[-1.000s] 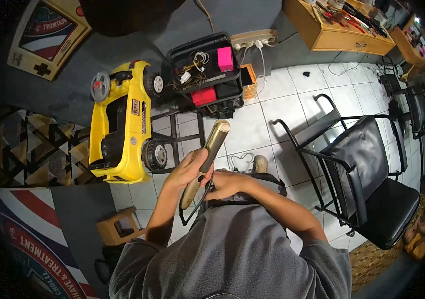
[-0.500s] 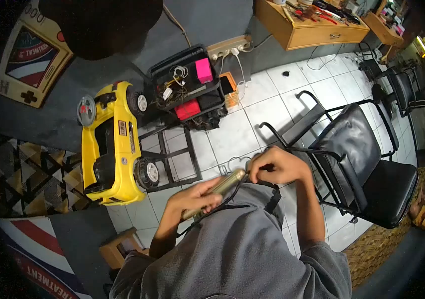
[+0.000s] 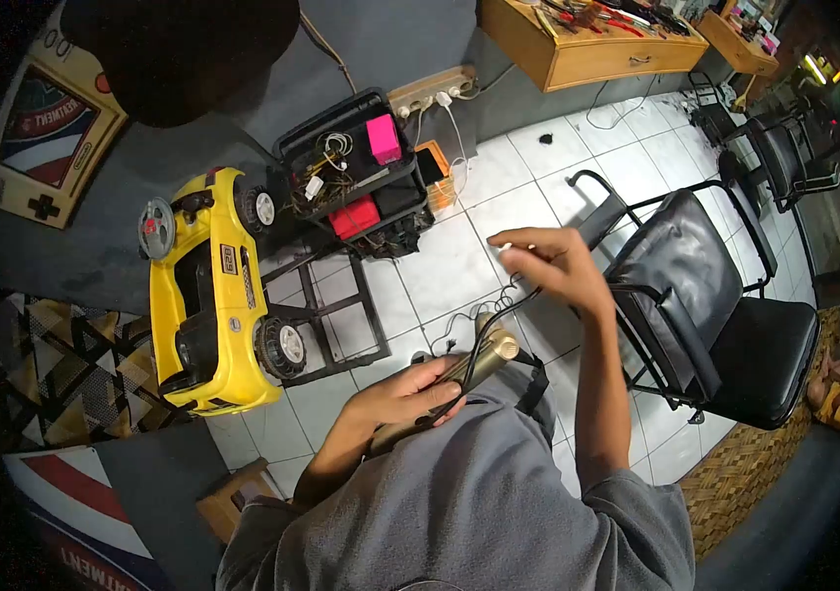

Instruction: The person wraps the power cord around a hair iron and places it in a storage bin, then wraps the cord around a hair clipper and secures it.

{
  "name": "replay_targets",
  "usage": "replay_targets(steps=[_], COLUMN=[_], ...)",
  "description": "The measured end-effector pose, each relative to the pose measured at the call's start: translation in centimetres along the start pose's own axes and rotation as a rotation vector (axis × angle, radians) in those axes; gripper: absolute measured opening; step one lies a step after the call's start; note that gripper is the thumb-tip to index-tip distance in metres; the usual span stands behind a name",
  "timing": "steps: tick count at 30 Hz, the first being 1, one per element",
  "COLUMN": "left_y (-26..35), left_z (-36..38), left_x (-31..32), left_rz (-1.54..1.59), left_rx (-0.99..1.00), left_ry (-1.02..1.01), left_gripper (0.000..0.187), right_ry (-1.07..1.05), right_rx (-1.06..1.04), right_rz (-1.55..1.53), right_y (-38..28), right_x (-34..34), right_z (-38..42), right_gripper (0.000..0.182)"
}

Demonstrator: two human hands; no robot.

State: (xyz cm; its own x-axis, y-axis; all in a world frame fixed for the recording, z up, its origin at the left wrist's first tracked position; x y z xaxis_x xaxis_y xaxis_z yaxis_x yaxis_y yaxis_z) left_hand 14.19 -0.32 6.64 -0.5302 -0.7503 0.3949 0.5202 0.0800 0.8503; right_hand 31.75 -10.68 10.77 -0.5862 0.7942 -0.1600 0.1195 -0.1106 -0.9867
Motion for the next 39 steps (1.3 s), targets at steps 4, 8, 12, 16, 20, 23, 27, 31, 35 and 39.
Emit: replay_targets(steps=[4, 8, 12, 16, 20, 23, 27, 31, 35, 39], left_y=[0.0, 0.1, 0.3, -0.1, -1.3, -2.1, -1.3, 1.5, 4.5, 5.1], left_z=[0.4, 1.6, 2.4, 1.9, 1.6, 2.3, 1.7, 2.0, 3.9, 6.0], left_x=[-0.3, -1.8, -4.3, -3.0, -1.1, -1.1, -1.4, -2.4, -6.3, -9.5], left_rz=[0.137, 0.349, 0.388, 0.225, 0.313, 0.344, 0.231, 0.012, -0.122, -0.177], left_rx=[0.046, -0.007, 0.032, 0.064, -0.052, -0.142, -0.074, 0.087, 0.075, 0.050], left_ry=[0.029, 0.140, 0.343, 0.238, 0.069, 0.133, 0.201, 0.277, 0.588, 0.828], left_gripper=[0.031, 0.046, 0.041, 0.028, 0.028, 0.029, 0.031, 0.028, 0.024, 0.026], right_ry=[-0.384, -0.704, -0.203, 0.027, 0.201, 0.221, 0.203, 0.025, -0.199, -0.142], right_rx=[-0.164, 0.062, -0.081, -0.329, -0.497, -0.488, -0.447, -0.258, -0.095, -0.092], right_rz=[0.027, 0.030, -0.057, 0.225, 0.393, 0.496, 0.410, 0.158, 0.145, 0.148], right_y=[1.1, 3.9, 4.6, 2.2, 0.5, -1.3, -1.3, 2.9, 6.4, 5.9], right_x=[4.4, 7.4, 7.6, 6.4, 4.2, 2.0, 1.1, 5.6, 12.2, 11.6], right_z=[0.6, 2.2, 1.7, 0.2, -0.3, -0.2, -0.2, -0.2, 2.3, 3.2], right_gripper=[0.025, 0.022, 0.022, 0.011, 0.020, 0.024, 0.021, 0.016, 0.026, 0.023])
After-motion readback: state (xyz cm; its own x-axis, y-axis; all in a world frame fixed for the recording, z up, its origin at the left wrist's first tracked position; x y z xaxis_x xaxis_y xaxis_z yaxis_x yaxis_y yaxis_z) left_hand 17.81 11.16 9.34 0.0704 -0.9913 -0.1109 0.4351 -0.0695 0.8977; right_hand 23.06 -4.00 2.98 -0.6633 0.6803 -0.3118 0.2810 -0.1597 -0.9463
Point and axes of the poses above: each hand's wrist, its own z-axis away from the middle knuckle, its own x-axis out of the palm, y = z × x, the point moved 9 cm from there along -z, towards the middle knuckle, and after that the axes turned 7 degrees about -x, right-handed, at the moved point
